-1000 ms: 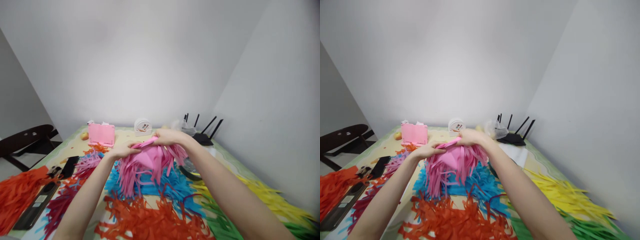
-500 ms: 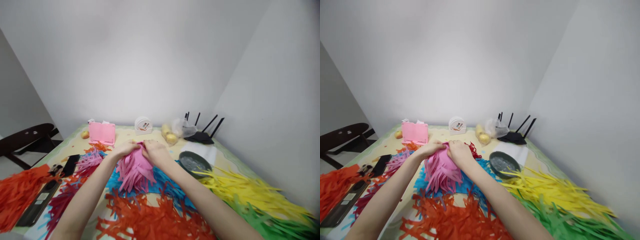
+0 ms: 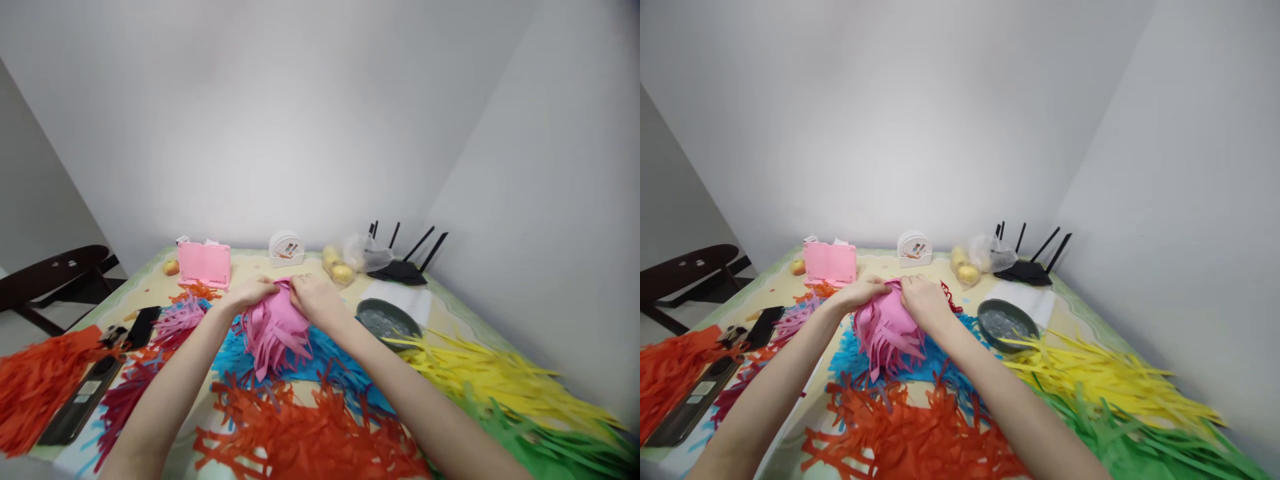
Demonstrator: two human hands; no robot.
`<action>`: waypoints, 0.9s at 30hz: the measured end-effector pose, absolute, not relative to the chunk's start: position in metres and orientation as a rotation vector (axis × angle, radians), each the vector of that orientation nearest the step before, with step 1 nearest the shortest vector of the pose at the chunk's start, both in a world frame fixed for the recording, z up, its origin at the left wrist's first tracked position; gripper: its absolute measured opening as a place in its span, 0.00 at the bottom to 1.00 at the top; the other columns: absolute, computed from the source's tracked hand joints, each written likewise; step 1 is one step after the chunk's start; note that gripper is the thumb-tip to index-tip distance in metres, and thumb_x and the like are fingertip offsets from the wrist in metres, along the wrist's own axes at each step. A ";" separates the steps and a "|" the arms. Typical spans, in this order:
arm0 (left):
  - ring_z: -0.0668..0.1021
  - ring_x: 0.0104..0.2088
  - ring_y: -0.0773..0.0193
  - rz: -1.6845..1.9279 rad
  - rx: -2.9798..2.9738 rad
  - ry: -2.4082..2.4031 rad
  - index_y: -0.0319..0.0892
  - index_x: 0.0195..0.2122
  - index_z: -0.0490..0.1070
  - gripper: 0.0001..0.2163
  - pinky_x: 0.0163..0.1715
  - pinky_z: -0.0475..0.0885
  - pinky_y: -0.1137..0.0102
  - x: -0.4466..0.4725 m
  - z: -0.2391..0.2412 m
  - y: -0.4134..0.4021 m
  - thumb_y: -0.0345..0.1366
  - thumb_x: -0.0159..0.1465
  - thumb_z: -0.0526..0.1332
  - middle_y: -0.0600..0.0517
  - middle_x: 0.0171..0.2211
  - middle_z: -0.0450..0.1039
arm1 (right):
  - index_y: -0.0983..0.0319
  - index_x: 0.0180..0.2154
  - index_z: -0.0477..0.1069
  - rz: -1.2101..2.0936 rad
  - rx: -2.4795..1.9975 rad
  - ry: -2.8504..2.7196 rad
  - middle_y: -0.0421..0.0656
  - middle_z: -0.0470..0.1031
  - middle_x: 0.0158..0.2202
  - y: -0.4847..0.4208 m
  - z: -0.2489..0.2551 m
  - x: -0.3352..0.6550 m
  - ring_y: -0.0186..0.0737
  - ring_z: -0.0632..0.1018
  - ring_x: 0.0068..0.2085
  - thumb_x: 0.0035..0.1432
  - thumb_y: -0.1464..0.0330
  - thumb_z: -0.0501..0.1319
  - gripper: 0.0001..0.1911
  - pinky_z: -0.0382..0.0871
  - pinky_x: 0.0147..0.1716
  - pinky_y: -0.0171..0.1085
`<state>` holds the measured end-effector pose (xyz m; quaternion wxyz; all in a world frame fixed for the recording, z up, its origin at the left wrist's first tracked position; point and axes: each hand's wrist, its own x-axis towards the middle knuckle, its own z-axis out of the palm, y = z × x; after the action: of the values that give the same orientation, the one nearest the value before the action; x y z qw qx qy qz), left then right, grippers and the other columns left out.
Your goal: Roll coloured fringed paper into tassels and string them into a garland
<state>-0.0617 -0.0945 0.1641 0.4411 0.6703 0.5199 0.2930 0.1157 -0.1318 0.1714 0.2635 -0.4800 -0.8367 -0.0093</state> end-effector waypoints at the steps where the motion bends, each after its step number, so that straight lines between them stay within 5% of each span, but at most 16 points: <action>1: 0.69 0.18 0.68 0.721 1.689 1.294 0.39 0.19 0.67 0.09 0.19 0.61 0.74 -0.064 0.165 -0.093 0.37 0.54 0.59 0.55 0.17 0.67 | 0.64 0.32 0.71 0.008 -1.279 -2.228 0.49 0.77 0.33 -0.131 0.174 0.121 0.44 0.76 0.36 0.60 0.73 0.55 0.07 0.66 0.35 0.37; 6: 0.71 0.20 0.65 0.778 1.829 1.416 0.38 0.24 0.71 0.09 0.20 0.63 0.73 -0.089 0.176 -0.079 0.36 0.57 0.56 0.52 0.20 0.71 | 0.62 0.34 0.67 0.192 -1.185 -1.872 0.43 0.74 0.29 -0.135 0.188 0.181 0.37 0.75 0.28 0.62 0.66 0.52 0.08 0.68 0.28 0.34; 10: 0.75 0.27 0.61 0.907 2.005 1.574 0.39 0.27 0.72 0.11 0.26 0.66 0.72 -0.109 0.184 -0.070 0.34 0.61 0.52 0.51 0.25 0.74 | 0.59 0.29 0.66 0.559 -0.946 -1.434 0.36 0.68 0.21 -0.148 0.183 0.241 0.34 0.69 0.21 0.54 0.62 0.62 0.08 0.65 0.22 0.34; 16: 0.77 0.41 0.56 1.077 2.246 1.825 0.38 0.43 0.73 0.13 0.42 0.67 0.67 -0.117 0.192 -0.073 0.32 0.66 0.50 0.43 0.38 0.78 | 0.60 0.24 0.70 0.921 -1.150 -1.955 0.39 0.69 0.21 -0.170 0.165 0.260 0.36 0.69 0.22 0.51 0.59 0.64 0.12 0.63 0.21 0.34; 20: 0.78 0.43 0.55 1.121 2.399 1.870 0.39 0.53 0.69 0.17 0.44 0.68 0.65 -0.101 0.194 -0.079 0.31 0.67 0.48 0.41 0.42 0.78 | 0.61 0.36 0.76 0.645 -1.322 -2.078 0.48 0.79 0.36 -0.160 0.169 0.213 0.46 0.76 0.37 0.50 0.58 0.65 0.14 0.70 0.36 0.41; 23: 0.78 0.45 0.53 1.139 2.597 1.730 0.38 0.57 0.67 0.19 0.46 0.69 0.62 -0.087 0.190 -0.088 0.29 0.66 0.49 0.41 0.46 0.77 | 0.62 0.49 0.72 0.738 -1.105 -1.768 0.51 0.74 0.51 -0.135 0.180 0.171 0.48 0.75 0.49 0.54 0.58 0.63 0.22 0.68 0.47 0.45; 27: 0.76 0.51 0.54 1.186 2.858 1.429 0.40 0.58 0.66 0.22 0.53 0.68 0.60 -0.079 0.177 -0.102 0.25 0.64 0.48 0.44 0.51 0.75 | 0.62 0.47 0.71 0.925 -0.981 -1.575 0.51 0.74 0.52 -0.100 0.181 0.137 0.44 0.74 0.51 0.55 0.57 0.62 0.21 0.68 0.49 0.43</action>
<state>-0.0786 -0.1021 0.1767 -0.1328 0.8311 0.4156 0.3448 0.1373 -0.1002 0.1813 0.5092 -0.4073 -0.6538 0.3840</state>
